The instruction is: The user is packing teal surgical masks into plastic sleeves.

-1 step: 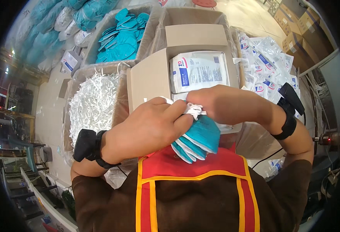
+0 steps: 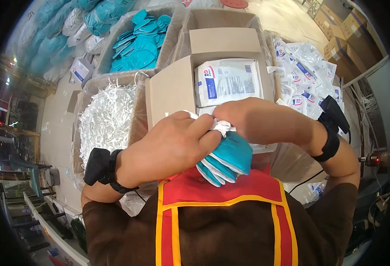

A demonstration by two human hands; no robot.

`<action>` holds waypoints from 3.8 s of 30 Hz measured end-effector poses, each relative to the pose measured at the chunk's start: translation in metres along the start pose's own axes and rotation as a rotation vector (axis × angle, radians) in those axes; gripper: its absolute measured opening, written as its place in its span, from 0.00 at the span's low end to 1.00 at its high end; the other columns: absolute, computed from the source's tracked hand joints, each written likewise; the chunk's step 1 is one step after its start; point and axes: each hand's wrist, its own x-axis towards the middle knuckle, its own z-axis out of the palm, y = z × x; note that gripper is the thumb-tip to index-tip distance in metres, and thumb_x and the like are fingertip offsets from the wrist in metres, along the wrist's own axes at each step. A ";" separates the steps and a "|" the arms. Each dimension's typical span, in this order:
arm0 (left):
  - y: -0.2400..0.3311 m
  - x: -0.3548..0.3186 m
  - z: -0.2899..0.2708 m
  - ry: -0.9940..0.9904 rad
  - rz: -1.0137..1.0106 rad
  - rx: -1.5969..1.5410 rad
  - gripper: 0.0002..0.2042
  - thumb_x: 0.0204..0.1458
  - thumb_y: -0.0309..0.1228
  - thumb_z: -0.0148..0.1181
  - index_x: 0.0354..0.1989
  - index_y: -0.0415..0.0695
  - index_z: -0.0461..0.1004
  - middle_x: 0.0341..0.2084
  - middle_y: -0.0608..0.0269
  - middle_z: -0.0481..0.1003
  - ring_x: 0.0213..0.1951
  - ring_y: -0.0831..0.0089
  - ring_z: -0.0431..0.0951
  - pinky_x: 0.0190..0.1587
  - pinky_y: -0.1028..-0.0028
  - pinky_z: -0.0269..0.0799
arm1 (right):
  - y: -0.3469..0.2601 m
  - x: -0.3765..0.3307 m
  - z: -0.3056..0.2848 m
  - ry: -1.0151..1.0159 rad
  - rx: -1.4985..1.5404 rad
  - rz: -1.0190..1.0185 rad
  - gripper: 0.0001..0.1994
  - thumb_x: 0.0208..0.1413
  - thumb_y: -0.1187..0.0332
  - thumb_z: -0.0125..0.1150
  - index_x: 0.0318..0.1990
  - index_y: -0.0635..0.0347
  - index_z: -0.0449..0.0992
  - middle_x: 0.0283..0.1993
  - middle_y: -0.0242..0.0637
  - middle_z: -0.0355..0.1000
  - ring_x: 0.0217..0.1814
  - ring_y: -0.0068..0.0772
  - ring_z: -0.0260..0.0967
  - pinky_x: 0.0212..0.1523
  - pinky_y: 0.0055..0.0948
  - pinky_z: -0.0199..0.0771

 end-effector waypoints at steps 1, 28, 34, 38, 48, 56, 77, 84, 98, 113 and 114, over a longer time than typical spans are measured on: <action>-0.001 0.001 0.000 0.005 -0.005 -0.007 0.13 0.43 0.28 0.57 0.40 0.43 0.71 0.33 0.59 0.69 0.30 0.64 0.72 0.35 0.70 0.70 | 0.001 -0.001 0.003 0.071 -0.070 -0.077 0.09 0.51 0.71 0.58 0.40 0.64 0.72 0.34 0.49 0.72 0.39 0.56 0.71 0.38 0.41 0.71; -0.008 -0.058 -0.013 0.255 -0.002 -0.091 0.19 0.43 0.33 0.62 0.45 0.39 0.73 0.24 0.62 0.69 0.22 0.69 0.71 0.23 0.73 0.67 | -0.063 -0.088 -0.021 -0.050 -0.231 0.010 0.05 0.52 0.68 0.54 0.31 0.59 0.68 0.24 0.44 0.70 0.26 0.46 0.74 0.20 0.39 0.71; -0.008 -0.071 -0.014 0.313 0.021 -0.008 0.19 0.40 0.34 0.64 0.42 0.40 0.74 0.25 0.64 0.72 0.21 0.73 0.71 0.24 0.75 0.67 | -0.081 -0.112 -0.027 -0.085 -0.305 0.033 0.05 0.50 0.67 0.57 0.30 0.56 0.70 0.24 0.37 0.69 0.24 0.42 0.72 0.20 0.35 0.70; -0.033 -0.102 -0.012 0.298 -0.141 -0.042 0.21 0.38 0.34 0.68 0.41 0.38 0.74 0.25 0.58 0.72 0.25 0.61 0.75 0.26 0.69 0.69 | -0.078 -0.128 -0.038 -0.204 -0.256 0.143 0.04 0.49 0.68 0.57 0.30 0.57 0.71 0.23 0.35 0.68 0.22 0.40 0.70 0.23 0.35 0.69; -0.044 -0.093 0.020 0.415 -0.207 0.056 0.22 0.37 0.27 0.66 0.46 0.40 0.74 0.32 0.50 0.76 0.28 0.55 0.77 0.27 0.66 0.71 | -0.028 -0.098 -0.019 0.414 0.656 0.484 0.10 0.59 0.66 0.51 0.32 0.63 0.73 0.24 0.30 0.68 0.22 0.19 0.65 0.22 0.20 0.64; -0.029 -0.059 0.022 0.354 -0.005 -0.029 0.19 0.42 0.27 0.64 0.46 0.47 0.74 0.34 0.53 0.74 0.28 0.64 0.76 0.28 0.72 0.70 | -0.002 -0.029 -0.011 0.304 1.105 0.175 0.10 0.60 0.64 0.52 0.35 0.62 0.73 0.25 0.29 0.67 0.18 0.16 0.59 0.19 0.17 0.59; -0.021 -0.040 0.010 0.256 -0.002 0.108 0.20 0.42 0.30 0.62 0.48 0.53 0.72 0.33 0.60 0.69 0.27 0.67 0.72 0.28 0.74 0.69 | -0.010 -0.016 -0.013 0.134 0.403 0.089 0.12 0.63 0.62 0.51 0.39 0.62 0.74 0.25 0.27 0.66 0.25 0.20 0.62 0.28 0.22 0.64; -0.015 -0.031 0.009 0.254 -0.017 0.092 0.20 0.42 0.30 0.61 0.48 0.48 0.72 0.32 0.61 0.70 0.27 0.67 0.73 0.28 0.74 0.69 | -0.035 -0.014 0.007 0.063 -0.154 0.098 0.08 0.57 0.64 0.57 0.39 0.58 0.72 0.28 0.40 0.72 0.31 0.44 0.74 0.30 0.37 0.71; -0.017 -0.041 0.016 0.268 -0.040 0.045 0.22 0.40 0.28 0.65 0.47 0.40 0.71 0.31 0.56 0.73 0.29 0.61 0.74 0.31 0.67 0.70 | -0.038 -0.042 0.003 0.227 -0.188 -0.087 0.09 0.61 0.63 0.52 0.35 0.59 0.71 0.28 0.40 0.72 0.31 0.43 0.74 0.28 0.38 0.72; -0.011 -0.031 0.014 0.333 0.031 0.103 0.19 0.43 0.30 0.61 0.47 0.44 0.72 0.31 0.59 0.71 0.27 0.67 0.72 0.29 0.75 0.69 | -0.015 -0.013 0.010 0.096 0.050 -0.032 0.10 0.59 0.64 0.56 0.38 0.63 0.72 0.29 0.44 0.73 0.30 0.43 0.72 0.31 0.34 0.69; -0.011 -0.031 0.013 0.332 0.022 0.095 0.19 0.43 0.29 0.60 0.47 0.44 0.72 0.31 0.59 0.71 0.27 0.66 0.72 0.29 0.74 0.69 | -0.016 -0.013 0.007 0.058 0.209 0.067 0.10 0.59 0.64 0.56 0.38 0.62 0.72 0.28 0.40 0.73 0.29 0.36 0.71 0.30 0.32 0.68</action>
